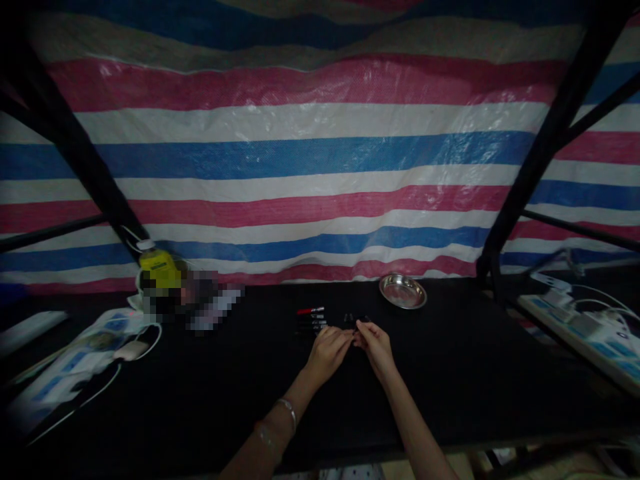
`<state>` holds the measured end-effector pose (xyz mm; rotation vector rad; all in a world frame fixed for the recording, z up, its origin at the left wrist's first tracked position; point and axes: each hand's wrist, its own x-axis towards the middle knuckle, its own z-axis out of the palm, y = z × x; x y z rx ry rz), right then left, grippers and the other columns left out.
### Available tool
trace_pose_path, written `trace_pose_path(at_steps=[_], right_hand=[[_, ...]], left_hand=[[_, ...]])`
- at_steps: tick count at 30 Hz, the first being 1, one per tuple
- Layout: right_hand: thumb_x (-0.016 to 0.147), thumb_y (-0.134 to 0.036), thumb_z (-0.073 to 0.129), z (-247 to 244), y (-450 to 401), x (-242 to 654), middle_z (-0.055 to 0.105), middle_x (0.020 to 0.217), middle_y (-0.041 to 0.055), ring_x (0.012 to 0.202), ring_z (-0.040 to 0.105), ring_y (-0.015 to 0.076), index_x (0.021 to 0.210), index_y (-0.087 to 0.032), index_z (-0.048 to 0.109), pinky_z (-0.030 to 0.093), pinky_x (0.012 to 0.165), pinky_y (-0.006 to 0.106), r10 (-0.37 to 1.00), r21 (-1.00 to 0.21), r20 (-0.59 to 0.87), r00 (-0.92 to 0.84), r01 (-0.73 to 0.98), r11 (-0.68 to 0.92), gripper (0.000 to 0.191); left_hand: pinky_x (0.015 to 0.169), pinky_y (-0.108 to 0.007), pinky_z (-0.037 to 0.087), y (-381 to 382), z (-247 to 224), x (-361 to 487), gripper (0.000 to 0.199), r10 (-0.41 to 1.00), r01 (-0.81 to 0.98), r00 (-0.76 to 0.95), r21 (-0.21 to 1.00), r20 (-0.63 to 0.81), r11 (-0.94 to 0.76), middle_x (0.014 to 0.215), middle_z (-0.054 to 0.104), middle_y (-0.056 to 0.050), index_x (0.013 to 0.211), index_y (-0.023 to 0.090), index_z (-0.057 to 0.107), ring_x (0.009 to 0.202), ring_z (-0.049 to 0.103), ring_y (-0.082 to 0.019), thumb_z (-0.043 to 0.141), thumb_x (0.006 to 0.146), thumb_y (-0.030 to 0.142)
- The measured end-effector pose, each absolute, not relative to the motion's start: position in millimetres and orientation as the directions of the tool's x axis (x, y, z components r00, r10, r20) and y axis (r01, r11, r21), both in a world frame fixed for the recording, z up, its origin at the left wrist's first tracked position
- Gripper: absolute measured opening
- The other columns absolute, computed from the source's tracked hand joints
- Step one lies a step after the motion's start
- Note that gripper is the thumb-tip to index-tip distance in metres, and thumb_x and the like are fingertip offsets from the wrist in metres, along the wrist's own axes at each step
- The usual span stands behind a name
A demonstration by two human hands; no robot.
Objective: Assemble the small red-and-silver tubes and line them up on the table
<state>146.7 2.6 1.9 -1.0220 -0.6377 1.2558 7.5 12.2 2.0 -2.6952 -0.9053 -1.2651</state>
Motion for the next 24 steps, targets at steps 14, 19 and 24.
trace_pose_path(at_steps=[14,19,24], right_hand=[[0.051,-0.033,0.081,-12,12,145,0.069,0.070,0.0024,0.062,0.062,0.0141,0.082,-0.017,0.065,0.048,0.058,0.025,0.979,-0.909,-0.023,0.202,-0.412,0.064,0.039],[0.047,-0.040,0.081,-14,18,138,0.067,0.063,0.0029,0.061,0.063,0.0186,0.079,-0.017,0.060,0.048,0.055,0.028,0.939,-0.950,0.020,0.343,-0.287,0.125,0.044],[0.056,-0.045,0.073,-21,24,120,0.064,0.061,0.0021,0.059,0.061,0.0185,0.080,-0.018,0.058,0.046,0.055,0.029,0.889,-0.980,0.149,0.433,-0.057,0.192,0.040]], left_hand=[[0.081,-0.033,0.040,17,5,7,0.011,0.638,0.589,0.383,0.356,0.668,-0.726,0.091,0.064,-0.002,0.088,0.021,0.060,0.088,0.055,-0.016,0.050,0.086,0.025],[0.084,-0.038,0.038,16,8,-14,0.017,0.718,0.685,0.243,0.408,0.652,-0.603,0.099,0.064,-0.005,0.097,0.021,0.058,0.095,0.056,-0.019,0.049,0.085,0.027],[0.081,-0.040,0.038,21,4,-48,0.023,0.800,0.759,-0.158,0.590,0.579,-0.277,0.103,0.061,-0.009,0.106,0.018,0.052,0.095,0.058,-0.022,0.041,0.086,0.022]])
